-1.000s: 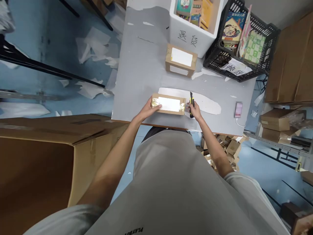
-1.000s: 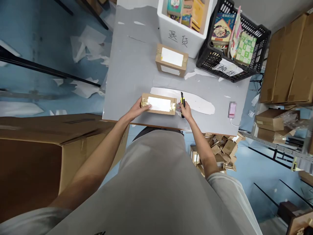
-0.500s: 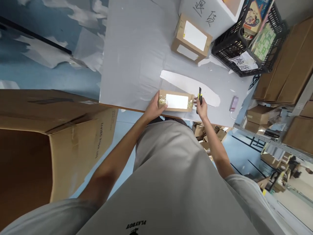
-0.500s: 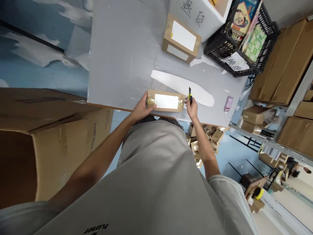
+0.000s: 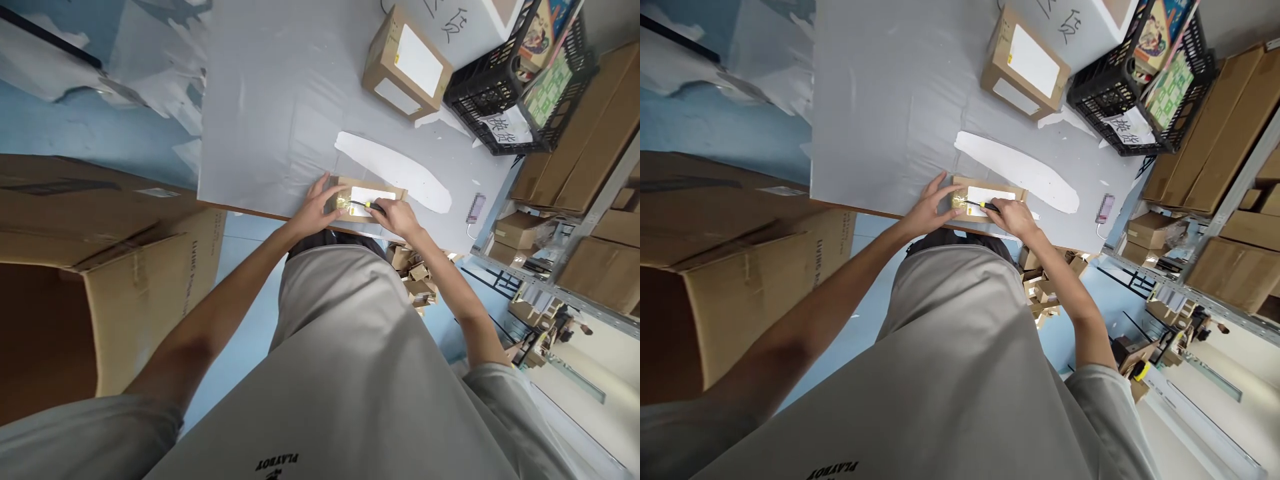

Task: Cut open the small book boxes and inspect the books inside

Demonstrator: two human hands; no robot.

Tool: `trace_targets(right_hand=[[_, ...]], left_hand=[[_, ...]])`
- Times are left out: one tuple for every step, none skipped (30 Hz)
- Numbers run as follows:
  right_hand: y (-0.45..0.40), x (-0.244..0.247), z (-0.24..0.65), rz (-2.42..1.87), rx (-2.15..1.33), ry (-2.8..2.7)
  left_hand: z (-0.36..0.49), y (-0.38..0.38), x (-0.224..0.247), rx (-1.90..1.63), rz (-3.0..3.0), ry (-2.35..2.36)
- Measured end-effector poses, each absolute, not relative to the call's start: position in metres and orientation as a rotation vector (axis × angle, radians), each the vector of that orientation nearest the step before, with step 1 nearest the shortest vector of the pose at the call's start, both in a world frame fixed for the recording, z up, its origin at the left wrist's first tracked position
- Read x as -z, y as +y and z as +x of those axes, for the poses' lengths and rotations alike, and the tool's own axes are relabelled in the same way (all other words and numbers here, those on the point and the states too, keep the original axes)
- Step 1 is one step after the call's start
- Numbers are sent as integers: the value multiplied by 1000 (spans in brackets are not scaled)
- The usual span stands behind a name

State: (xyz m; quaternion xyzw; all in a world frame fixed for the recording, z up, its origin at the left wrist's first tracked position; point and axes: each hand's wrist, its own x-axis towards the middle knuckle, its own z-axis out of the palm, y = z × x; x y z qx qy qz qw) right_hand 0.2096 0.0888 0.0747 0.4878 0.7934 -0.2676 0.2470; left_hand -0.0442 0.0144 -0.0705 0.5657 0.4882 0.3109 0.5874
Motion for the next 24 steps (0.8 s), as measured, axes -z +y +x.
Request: trace_targets(right_hand=[[90,-75,203,1292,710,2145],[92,-76,198,1264,695,2132],[93,-76,194,1240,686,2123],[95,-76,191,1220,679,2119],[96,-76,188,1205,673,2116],[98,-76,187,1195,665,2114],[99,-76,185,1188,658,2111],[100,-75,184,1181,652,2109],[101,-75,182,1175,647,2107],[102,-74,181,1169,645,2107],[102,-74,180,1162,644,2107],[103,-74,178,1155,642,2105],[103,-74,176,1150,638,2101],[104,-75,174,1144,632,2093],[105,-76,173,1137,623,2084],[106,-78,171,1126,612,2074],[107,-81,168,1112,600,2064],[107,-83,166,1097,585,2056],[108,-86,163,1081,568,2048],[108,-89,160,1068,547,2041],[108,-91,157,1060,522,2033],[109,-93,153,1054,498,2025],[109,-95,150,1052,477,2014],[109,-96,146,1050,459,2003]], left_hand=[[-45,13,71,-723,1300,1137],[-45,11,71,-724,1283,1134],[-45,9,71,-728,1268,1128],[-44,8,71,-736,1255,1121],[-43,7,71,-746,1242,1114],[-42,6,71,-757,1228,1108],[-41,5,72,-768,1213,1104],[-40,5,73,-779,1198,1099],[-39,4,75,-789,1184,1095],[-38,4,77,-797,1172,1089],[-38,4,78,-803,1162,1081],[-38,5,80,-807,1154,1073],[-37,5,82,-809,1146,1064],[-37,5,83,-809,1139,1055],[-38,5,84,-809,1133,1048],[-38,6,85,-809,1127,1044],[-38,6,86,-808,1123,1043],[-38,6,87,-807,1121,1044],[-38,6,88,-806,1121,1045],[-37,6,89,-806,1121,1048],[-37,6,89,-807,1122,1050],[-37,6,89,-810,1123,1052],[-36,6,89,-814,1124,1053],[-35,6,90,-818,1125,1055]])
